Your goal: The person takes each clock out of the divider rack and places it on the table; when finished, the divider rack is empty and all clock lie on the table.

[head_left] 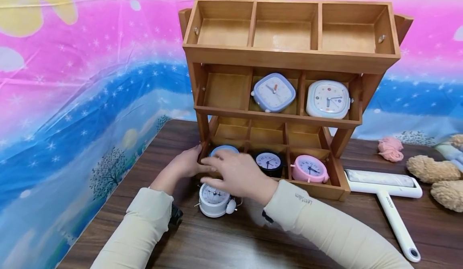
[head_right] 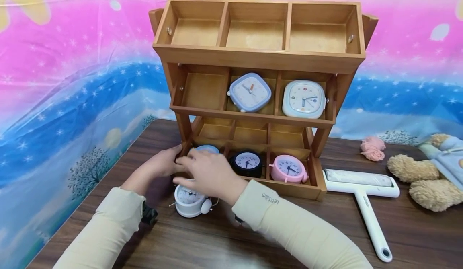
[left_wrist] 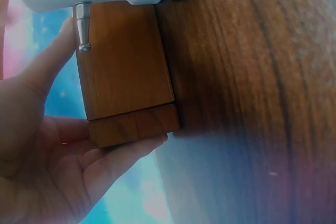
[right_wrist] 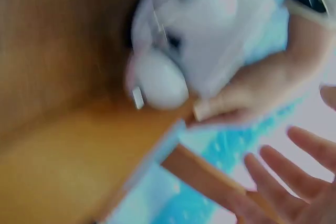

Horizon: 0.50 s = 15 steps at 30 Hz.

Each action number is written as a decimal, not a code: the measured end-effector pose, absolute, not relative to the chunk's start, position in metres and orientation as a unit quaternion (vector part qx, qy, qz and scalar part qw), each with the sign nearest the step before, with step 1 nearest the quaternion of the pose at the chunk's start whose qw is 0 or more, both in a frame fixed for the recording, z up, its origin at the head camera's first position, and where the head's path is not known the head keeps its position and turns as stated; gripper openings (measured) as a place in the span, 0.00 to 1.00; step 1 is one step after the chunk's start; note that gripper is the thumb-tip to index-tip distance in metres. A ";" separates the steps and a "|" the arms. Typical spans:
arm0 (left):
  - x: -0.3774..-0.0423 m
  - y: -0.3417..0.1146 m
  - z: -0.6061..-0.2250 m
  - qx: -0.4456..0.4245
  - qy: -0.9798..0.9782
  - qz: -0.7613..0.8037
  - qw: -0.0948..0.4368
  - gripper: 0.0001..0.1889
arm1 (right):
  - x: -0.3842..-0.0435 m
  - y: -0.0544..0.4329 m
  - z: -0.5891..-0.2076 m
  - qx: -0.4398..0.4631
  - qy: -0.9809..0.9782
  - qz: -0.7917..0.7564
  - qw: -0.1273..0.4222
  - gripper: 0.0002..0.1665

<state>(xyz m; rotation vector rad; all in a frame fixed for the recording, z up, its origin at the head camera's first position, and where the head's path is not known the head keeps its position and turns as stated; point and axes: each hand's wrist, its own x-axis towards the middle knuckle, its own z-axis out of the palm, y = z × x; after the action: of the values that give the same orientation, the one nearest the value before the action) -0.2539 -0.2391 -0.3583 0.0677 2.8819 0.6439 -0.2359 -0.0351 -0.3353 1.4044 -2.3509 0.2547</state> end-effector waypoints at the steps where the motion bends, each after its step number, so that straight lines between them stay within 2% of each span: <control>1: -0.254 -0.239 -0.358 0.026 0.971 0.219 0.093 0.48 | -0.240 -0.033 -0.328 0.500 -0.832 0.109 0.217 0.28; 5: -0.254 -0.239 -0.359 0.018 0.971 0.219 0.096 0.52 | -0.261 -0.021 -0.297 0.481 -0.809 0.156 0.301 0.24; 8: -0.255 -0.238 -0.359 0.005 0.971 0.216 0.100 0.54 | -0.279 -0.009 -0.271 0.438 -0.820 0.158 0.334 0.27; 11: -0.255 -0.237 -0.359 0.000 0.972 0.214 0.099 0.54 | -0.296 0.005 -0.250 0.364 -0.861 0.148 0.323 0.31; 15: -0.255 -0.237 -0.360 0.001 0.972 0.215 0.097 0.53 | -0.315 0.022 -0.235 0.282 -0.909 0.142 0.272 0.36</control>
<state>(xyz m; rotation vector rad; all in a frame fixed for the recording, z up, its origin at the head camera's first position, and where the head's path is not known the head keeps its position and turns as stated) -0.2545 -0.2366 -0.3603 0.0032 2.8780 0.6368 -0.3151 0.0216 -0.2349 0.7592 -2.4462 0.3828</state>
